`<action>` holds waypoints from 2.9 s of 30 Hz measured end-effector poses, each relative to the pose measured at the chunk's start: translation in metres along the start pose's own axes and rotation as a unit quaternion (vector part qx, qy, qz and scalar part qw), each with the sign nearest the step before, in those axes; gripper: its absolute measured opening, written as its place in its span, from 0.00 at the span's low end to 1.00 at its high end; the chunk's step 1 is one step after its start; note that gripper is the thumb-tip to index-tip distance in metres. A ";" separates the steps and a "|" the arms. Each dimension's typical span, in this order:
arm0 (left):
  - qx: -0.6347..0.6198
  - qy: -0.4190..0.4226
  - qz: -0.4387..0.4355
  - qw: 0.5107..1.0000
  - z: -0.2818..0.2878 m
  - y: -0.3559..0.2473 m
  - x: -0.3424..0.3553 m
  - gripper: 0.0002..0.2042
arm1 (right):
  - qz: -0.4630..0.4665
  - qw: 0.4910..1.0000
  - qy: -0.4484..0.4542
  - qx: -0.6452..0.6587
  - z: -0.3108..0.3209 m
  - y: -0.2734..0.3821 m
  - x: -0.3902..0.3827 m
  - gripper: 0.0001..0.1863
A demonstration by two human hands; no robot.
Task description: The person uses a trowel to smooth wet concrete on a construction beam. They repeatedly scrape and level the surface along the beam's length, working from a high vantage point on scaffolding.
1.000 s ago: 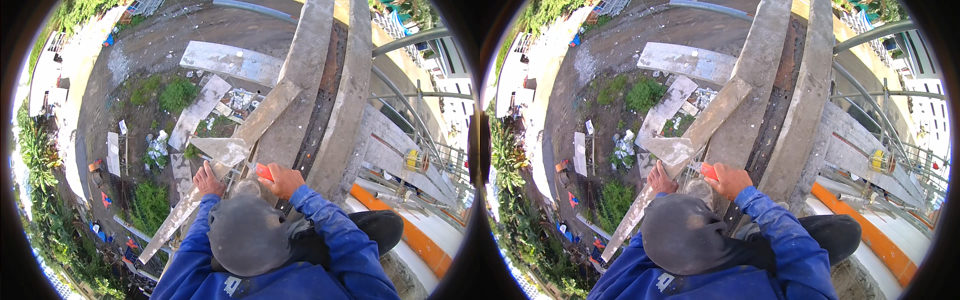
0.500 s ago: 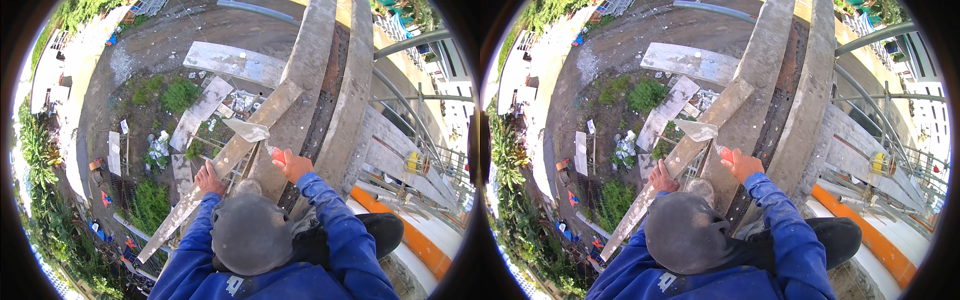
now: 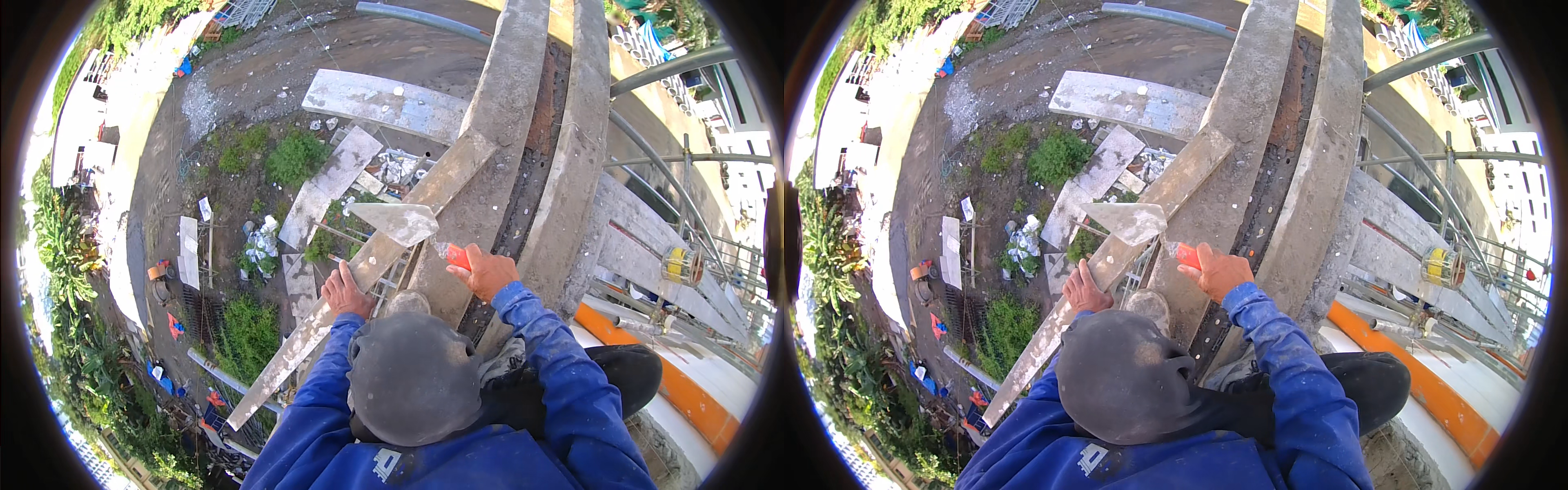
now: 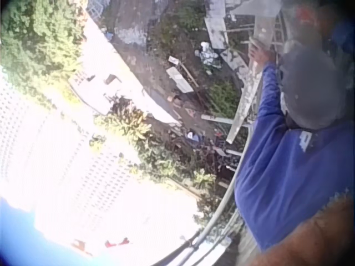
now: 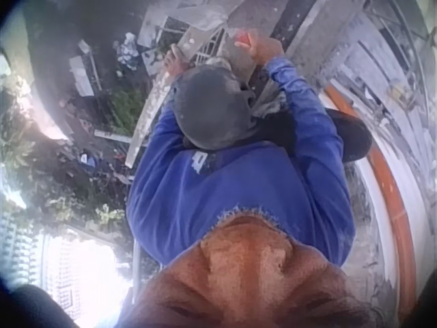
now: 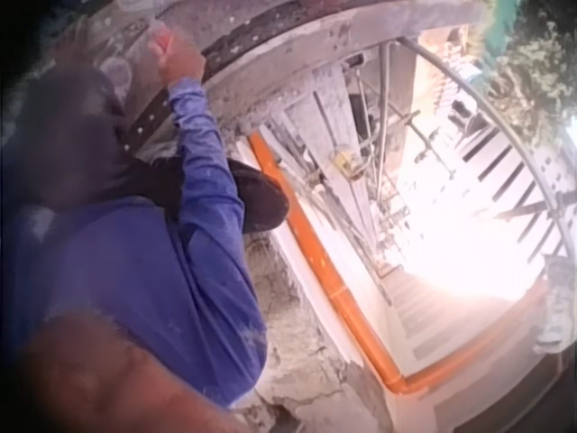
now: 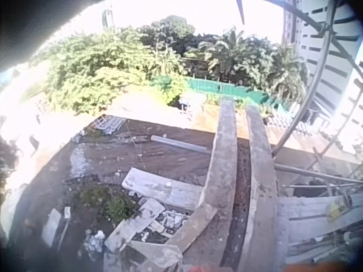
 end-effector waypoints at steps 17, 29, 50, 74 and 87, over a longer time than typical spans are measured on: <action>0.010 0.025 0.006 1.000 -0.005 0.000 0.002 0.49 | -0.015 0.999 -0.046 0.011 0.009 -0.023 0.008 0.30; 0.000 0.025 0.007 1.000 -0.004 0.003 0.001 0.49 | -0.092 0.991 -0.056 0.079 0.012 -0.037 0.023 0.33; -0.017 0.046 0.017 0.999 -0.007 -0.004 0.004 0.49 | -0.080 0.991 -0.087 0.064 0.023 -0.052 0.031 0.33; -0.017 0.032 0.017 0.999 -0.010 0.008 0.003 0.49 | -0.081 0.994 -0.051 0.059 0.025 -0.037 0.023 0.33; -0.011 0.063 0.023 0.998 -0.011 0.005 0.003 0.50 | -0.145 0.987 -0.038 0.064 -0.016 -0.049 0.019 0.33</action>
Point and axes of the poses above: each hand's wrist, its own x-axis towards the middle knuckle, its own z-axis out of the back of the hand, y = z × x, the point moved 3 cm from there along x, towards the middle knuckle, and after that the axes turned 6 degrees about -x, right-handed, at the moved point
